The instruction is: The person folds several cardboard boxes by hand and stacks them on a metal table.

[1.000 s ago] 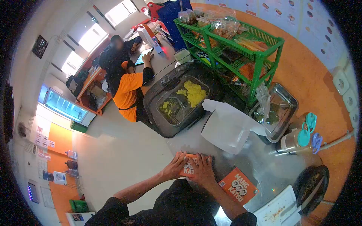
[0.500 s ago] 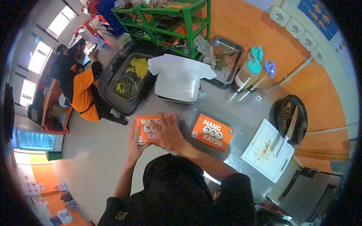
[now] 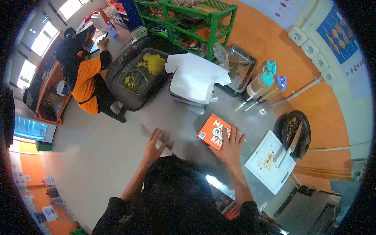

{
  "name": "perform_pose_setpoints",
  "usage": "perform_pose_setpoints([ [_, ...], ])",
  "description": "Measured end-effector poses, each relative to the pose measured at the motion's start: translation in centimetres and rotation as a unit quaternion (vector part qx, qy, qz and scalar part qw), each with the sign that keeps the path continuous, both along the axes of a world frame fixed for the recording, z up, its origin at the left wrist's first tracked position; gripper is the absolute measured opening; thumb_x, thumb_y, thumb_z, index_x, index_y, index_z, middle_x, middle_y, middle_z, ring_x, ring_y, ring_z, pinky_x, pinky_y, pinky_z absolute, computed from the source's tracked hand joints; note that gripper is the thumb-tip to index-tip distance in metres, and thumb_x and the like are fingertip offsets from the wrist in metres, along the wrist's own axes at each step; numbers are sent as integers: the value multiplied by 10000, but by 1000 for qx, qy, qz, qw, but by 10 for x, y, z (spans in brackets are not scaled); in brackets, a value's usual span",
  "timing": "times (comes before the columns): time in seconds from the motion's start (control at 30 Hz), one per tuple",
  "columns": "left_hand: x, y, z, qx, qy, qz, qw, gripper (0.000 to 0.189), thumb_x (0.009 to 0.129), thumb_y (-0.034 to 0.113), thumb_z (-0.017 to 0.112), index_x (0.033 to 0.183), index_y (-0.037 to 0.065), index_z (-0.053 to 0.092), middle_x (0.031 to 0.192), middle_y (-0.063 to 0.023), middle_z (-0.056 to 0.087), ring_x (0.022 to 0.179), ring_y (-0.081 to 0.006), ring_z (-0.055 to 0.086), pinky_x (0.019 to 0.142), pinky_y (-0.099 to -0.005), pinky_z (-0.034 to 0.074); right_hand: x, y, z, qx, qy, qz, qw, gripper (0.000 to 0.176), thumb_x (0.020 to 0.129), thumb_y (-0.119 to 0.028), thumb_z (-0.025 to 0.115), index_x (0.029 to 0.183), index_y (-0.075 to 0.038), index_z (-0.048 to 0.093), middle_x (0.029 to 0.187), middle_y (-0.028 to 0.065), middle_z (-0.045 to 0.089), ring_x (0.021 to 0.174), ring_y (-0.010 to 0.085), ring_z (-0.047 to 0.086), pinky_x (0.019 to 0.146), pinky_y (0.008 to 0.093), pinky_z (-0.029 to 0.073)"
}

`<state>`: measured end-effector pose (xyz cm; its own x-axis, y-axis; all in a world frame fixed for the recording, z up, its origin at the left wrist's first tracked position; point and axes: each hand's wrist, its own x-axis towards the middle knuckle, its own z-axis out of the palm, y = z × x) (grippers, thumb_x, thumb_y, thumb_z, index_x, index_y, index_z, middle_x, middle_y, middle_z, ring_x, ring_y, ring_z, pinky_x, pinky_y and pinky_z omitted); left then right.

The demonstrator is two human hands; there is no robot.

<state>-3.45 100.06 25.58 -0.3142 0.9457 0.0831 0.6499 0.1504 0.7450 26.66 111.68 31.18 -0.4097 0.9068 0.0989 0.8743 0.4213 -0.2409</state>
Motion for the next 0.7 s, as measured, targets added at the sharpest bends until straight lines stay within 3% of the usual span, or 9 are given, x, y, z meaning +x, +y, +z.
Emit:
perform_pose_setpoints([
  [0.07, 24, 18, -7, -40, -98, -98, 990, 596, 790, 187, 689, 1298, 31, 420, 1305, -220, 450, 1156, -385, 480, 959, -426, 415, 1, 2, 0, 0, -7, 3, 1000, 924, 624, -525, 747, 1349, -89, 375, 1401, 260, 269, 1309, 417, 247, 1026, 649, 153],
  [0.23, 89, 55, 10, -34, -41, -195, 979, 598, 811, 228, 648, 1309, 14, 397, 1259, -209, 493, 1116, -371, 514, 919, -426, 445, 11, -3, 11, -2, -21, 7, 1000, 960, 611, -530, 752, 1363, -86, 351, 1404, 249, 273, 1299, 425, 266, 1030, 638, 165],
  [0.43, 105, 66, -13, -38, -53, -221, 973, 600, 799, 238, 664, 1293, 2, 417, 1285, -235, 473, 1148, -392, 493, 951, -416, 432, 22, -11, -2, 25, -36, 8, 999, 993, 602, -582, 733, 1363, -80, 340, 1411, 252, 277, 1312, 425, 254, 1035, 639, 157],
  [0.7, 103, 63, -13, -30, -36, -182, 982, 528, 810, 192, 634, 1253, -8, 430, 1249, -223, 487, 1116, -386, 501, 925, -429, 439, 1, 0, 33, -72, -45, 17, 996, 1044, 572, -589, 754, 1381, -92, 319, 1454, 247, 210, 1341, 431, 203, 1036, 653, 136],
])
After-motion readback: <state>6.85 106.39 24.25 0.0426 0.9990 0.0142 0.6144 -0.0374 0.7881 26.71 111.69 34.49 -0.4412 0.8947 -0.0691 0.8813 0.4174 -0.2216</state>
